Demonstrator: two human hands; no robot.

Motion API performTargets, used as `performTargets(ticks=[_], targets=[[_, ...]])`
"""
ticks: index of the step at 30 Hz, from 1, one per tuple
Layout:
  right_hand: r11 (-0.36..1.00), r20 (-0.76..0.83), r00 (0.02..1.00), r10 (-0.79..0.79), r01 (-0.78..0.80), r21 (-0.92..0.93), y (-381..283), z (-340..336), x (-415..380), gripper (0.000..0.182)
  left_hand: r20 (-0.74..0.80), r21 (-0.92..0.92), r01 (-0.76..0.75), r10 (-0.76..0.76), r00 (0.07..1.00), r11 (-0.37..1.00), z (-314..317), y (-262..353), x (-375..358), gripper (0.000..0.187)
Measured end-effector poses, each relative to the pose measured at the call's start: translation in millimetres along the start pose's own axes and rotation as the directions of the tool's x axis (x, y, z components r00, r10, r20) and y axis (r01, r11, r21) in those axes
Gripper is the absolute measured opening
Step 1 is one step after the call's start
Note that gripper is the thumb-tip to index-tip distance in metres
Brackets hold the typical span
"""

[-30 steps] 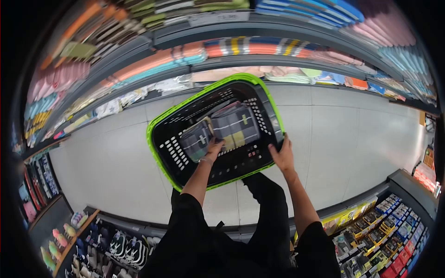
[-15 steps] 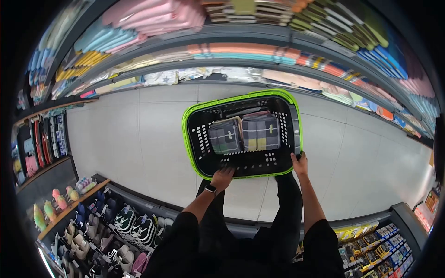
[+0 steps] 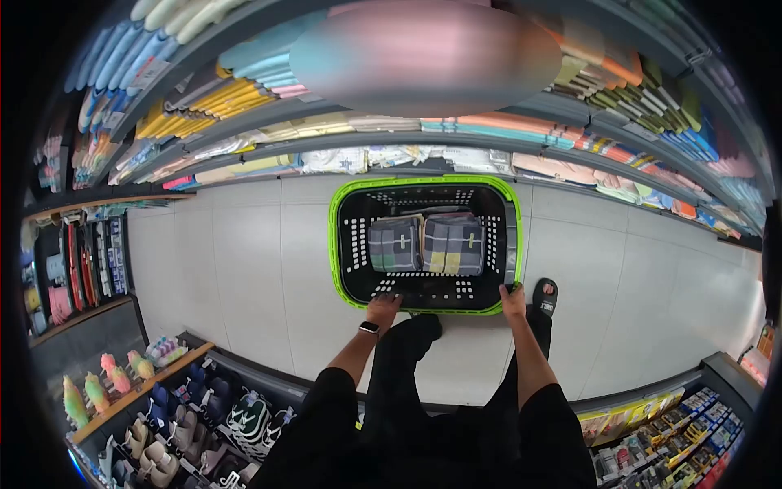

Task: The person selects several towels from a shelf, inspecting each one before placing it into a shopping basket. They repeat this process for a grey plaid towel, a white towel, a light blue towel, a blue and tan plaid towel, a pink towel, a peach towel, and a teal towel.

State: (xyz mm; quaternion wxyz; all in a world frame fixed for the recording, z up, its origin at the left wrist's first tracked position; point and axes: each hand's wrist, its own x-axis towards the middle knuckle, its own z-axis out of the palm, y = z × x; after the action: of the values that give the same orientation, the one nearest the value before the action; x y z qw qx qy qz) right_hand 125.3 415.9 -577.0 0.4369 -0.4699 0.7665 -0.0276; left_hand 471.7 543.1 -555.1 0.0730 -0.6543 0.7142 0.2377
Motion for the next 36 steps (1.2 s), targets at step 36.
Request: performTargets(ticks=[36], targets=[[0.866,0.522,0.851,0.059,-0.304,0.397,-155.6,-137.9,-131.7,0.020,-0.871,-0.133,-0.231,-0.003,0.491,0.964,-609.1,-27.0,16.1,0.025]])
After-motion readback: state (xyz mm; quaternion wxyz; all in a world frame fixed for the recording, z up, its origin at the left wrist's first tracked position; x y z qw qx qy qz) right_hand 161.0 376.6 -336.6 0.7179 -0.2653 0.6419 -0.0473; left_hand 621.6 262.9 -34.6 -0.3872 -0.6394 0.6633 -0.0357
